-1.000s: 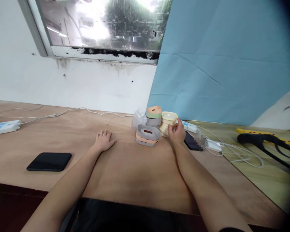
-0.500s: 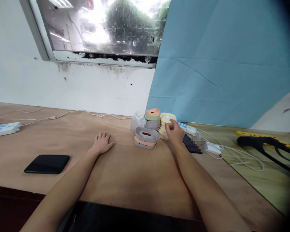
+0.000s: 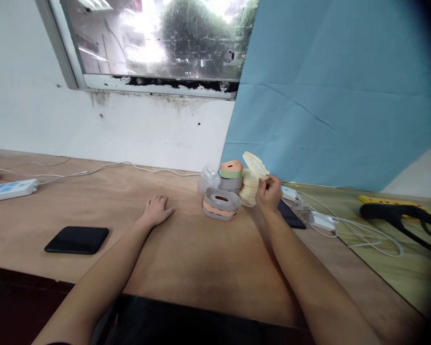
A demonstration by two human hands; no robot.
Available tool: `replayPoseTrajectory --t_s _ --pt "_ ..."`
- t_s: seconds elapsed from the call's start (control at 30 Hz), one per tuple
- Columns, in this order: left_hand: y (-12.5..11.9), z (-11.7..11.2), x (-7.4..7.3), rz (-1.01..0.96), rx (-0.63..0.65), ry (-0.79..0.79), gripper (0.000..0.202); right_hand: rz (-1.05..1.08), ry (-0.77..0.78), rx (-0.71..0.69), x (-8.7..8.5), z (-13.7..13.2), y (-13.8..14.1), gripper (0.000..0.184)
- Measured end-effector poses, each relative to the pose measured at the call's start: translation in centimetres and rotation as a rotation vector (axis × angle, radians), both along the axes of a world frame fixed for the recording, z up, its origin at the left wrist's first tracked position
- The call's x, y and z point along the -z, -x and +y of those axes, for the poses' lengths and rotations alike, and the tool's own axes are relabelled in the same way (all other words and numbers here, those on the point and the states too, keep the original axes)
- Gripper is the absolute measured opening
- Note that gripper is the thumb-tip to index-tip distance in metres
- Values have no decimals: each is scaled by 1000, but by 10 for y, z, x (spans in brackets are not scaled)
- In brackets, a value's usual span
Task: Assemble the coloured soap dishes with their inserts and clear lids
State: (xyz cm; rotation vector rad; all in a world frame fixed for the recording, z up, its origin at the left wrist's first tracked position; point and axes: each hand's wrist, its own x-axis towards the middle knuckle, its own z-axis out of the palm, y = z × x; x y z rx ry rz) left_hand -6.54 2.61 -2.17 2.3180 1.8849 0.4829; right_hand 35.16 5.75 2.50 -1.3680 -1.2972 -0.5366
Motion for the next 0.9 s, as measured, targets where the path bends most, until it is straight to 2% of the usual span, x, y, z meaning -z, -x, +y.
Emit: replayPoseTrajectory --t_s 0.13,0.23,0.3,0.4,0.5,0.57,0.73,0.9 --pt "-7 -4 -10 -280 31 -262 70 -49 -11 -171 -2 -13 37 53" --pt "-12 -12 -17 -405 206 -442 81 -142 112 -431 15 -34 86 52" --pt "-15 -17 -18 -439 333 -478 87 -237 212 -642 31 -50 117 46" --pt "-15 -19 -15 -468 371 -493 74 -259 270 -716 47 -66 146 35" --pt "-12 -19 -14 -453 316 -522 40 -245 318 -725 46 -72 147 33" --pt "-13 -20 -16 -442 317 -523 31 -280 325 -726 40 -73 139 31" --pt "-22 -27 -20 -399 311 -395 41 -382 249 -688 27 -77 126 28" --pt "-28 -31 -21 -331 298 -233 55 -381 167 -680 21 -82 115 27"
